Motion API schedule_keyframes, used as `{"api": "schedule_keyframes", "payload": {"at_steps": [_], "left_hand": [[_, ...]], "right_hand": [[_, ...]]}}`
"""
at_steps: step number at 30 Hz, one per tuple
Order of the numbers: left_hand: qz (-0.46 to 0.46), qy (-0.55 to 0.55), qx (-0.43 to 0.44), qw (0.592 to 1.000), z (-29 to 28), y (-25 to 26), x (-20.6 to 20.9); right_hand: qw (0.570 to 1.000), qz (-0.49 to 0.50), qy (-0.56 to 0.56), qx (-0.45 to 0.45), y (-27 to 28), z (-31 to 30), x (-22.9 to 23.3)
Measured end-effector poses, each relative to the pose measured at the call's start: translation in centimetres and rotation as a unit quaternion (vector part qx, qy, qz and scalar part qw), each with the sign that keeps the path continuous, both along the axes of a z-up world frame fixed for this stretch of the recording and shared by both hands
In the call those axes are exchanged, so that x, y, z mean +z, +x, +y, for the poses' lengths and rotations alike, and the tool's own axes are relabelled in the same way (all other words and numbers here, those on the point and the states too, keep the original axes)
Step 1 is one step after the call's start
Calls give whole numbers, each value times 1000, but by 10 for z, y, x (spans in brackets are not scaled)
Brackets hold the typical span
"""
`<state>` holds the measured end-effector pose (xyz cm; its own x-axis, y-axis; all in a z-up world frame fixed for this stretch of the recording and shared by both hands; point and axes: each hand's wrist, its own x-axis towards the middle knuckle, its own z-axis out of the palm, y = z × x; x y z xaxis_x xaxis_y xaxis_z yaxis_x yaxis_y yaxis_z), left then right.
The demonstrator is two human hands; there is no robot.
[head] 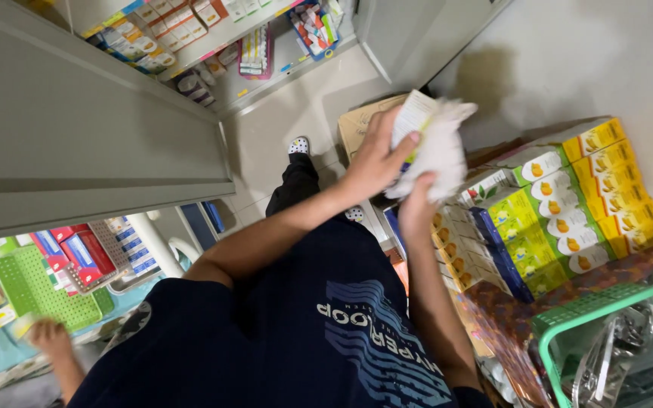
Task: The person wipes small yellow and blue boxes with a white cloth and places them onto a metal shelf. The person repeatedly reaches for boxes from a pile on the floor, cleans them, and arranges them on the shelf.
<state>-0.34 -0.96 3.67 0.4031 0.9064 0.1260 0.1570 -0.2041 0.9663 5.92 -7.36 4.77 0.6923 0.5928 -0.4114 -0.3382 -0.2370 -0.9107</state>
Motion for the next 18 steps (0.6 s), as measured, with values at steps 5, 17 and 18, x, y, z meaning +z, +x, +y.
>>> {"api": "schedule_keyframes", "payload": {"at_steps": [5, 17, 18], "left_hand": [[-11, -27, -25, 999, 7, -15, -9], [83, 58, -14, 995, 20, -4, -16], [82, 42, -26, 995, 25, -6, -16]], "right_hand": [[966, -174, 70, 179, -4, -8, 13], [946, 195, 226, 126, 32, 4, -39], [972, 163, 143, 90, 22, 6, -1]]}}
